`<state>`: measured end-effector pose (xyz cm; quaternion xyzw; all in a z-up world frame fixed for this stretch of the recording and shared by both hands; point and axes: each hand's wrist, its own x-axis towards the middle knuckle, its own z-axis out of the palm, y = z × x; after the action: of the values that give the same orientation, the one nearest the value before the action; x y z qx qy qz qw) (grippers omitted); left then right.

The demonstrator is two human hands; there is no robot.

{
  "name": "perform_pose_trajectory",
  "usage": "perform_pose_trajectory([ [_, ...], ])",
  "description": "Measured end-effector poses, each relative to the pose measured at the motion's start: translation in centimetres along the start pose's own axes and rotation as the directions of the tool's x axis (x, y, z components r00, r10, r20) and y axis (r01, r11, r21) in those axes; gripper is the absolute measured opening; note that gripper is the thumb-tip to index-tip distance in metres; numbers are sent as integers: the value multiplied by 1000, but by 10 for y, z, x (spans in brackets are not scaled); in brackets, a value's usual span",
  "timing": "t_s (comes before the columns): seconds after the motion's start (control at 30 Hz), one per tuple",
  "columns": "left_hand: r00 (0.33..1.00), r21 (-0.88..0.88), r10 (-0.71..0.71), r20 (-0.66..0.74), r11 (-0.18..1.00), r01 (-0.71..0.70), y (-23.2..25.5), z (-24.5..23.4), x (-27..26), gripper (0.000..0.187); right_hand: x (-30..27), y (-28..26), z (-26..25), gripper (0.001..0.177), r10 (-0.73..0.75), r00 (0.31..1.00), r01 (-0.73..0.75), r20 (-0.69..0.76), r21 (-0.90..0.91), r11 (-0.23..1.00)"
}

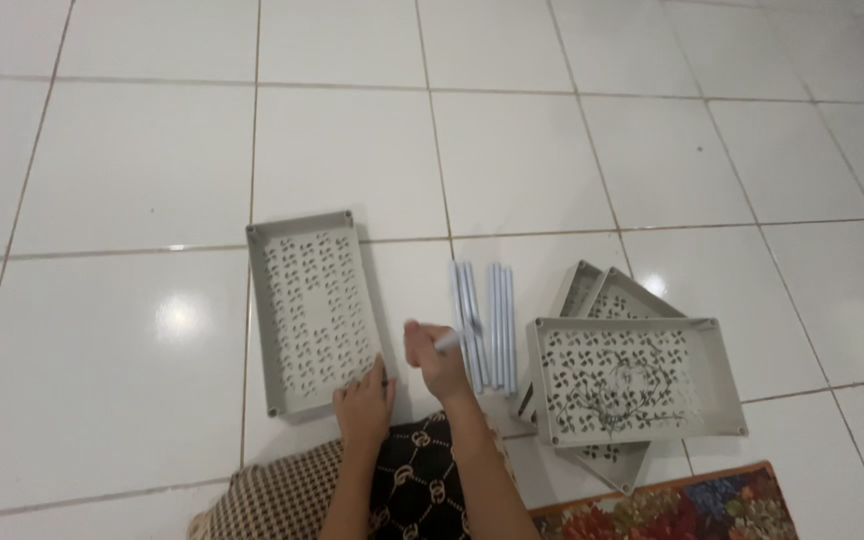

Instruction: The person assembles a small shelving unit by inserting plastic rods into the corners of perforated trays. They repeatedly insert and remove rods, stack trays, and arrange components on the floor.

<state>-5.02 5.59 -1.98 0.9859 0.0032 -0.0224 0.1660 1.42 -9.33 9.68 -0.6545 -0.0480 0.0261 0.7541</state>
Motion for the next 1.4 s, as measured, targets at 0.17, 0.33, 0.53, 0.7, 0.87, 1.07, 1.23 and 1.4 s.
perform_pose_trajectory([
  [0.17,996,58,-66,-66,996,70,6,-7,0,58,16,11,-9,18,182,874,-339,-451,-297,893],
  [0.33,945,-5,100,-311,994,-107,27,-11,0,67,4,86,-42,35,88,836,-410,-542,-511,756],
  [0.53,950,-55,268,-160,958,-280,65,3,7,53,-5,114,-46,34,112,843,-477,-527,-635,607],
  [0.7,965,45,227,-134,974,-223,76,3,21,62,6,94,-39,33,83,836,-510,-543,-711,485],
  [0.87,945,135,65,-321,991,-22,62,-8,26,67,6,88,-42,29,117,805,-584,-582,-741,332],
  [1.07,984,16,-95,-151,995,98,38,-6,27,73,11,91,-41,33,59,798,-594,-599,-767,245],
  [1.23,995,80,-52,-87,995,59,26,4,16,81,9,91,-46,32,27,781,-610,-625,-752,250],
  [1.4,994,52,-17,-111,998,23,23,5,2,80,7,92,-47,31,6,780,-611,-626,-758,227],
])
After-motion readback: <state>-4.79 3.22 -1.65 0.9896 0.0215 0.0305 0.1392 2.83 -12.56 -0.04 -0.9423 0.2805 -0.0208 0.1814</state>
